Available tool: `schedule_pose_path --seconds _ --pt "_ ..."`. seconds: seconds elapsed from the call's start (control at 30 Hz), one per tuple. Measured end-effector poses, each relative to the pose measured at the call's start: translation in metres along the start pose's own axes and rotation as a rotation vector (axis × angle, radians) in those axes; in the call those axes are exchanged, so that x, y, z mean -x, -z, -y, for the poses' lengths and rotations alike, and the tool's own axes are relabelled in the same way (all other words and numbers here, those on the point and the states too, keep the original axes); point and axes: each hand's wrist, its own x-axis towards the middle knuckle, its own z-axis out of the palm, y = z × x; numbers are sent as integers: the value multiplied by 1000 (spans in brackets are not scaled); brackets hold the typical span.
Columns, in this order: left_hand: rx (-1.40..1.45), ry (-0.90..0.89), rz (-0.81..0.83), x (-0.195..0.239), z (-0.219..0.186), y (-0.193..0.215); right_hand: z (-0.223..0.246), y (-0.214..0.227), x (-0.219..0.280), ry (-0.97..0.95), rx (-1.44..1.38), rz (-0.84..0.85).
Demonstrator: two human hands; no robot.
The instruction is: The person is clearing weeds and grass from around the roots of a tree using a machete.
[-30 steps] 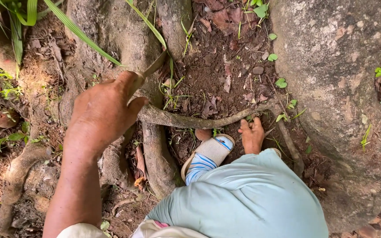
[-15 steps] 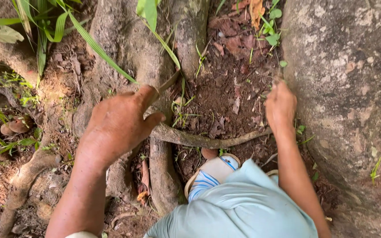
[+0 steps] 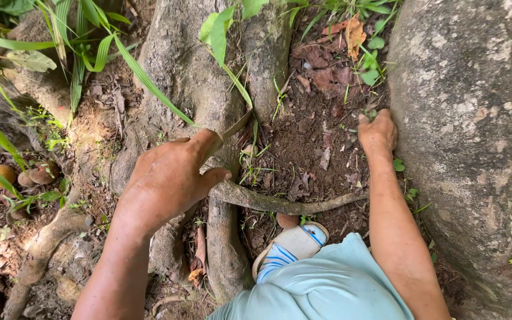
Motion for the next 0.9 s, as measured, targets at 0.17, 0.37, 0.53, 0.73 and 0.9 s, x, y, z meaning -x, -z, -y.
schedule_pose_path --seconds 0.17,0.37,0.53,0.73,0.9 --pt "61 76 27 -3 4 2 12 13 34 187 72 213" --pt "26 94 -36 -1 17 3 37 82 136 322 37 195" --pt "-1 138 4 8 20 -13 49 123 154 359 -6 123" --pt "-8 172 88 31 44 -60 31 82 150 417 64 139" --pt "-67 69 -35 30 26 -42 9 59 135 410 -47 158"
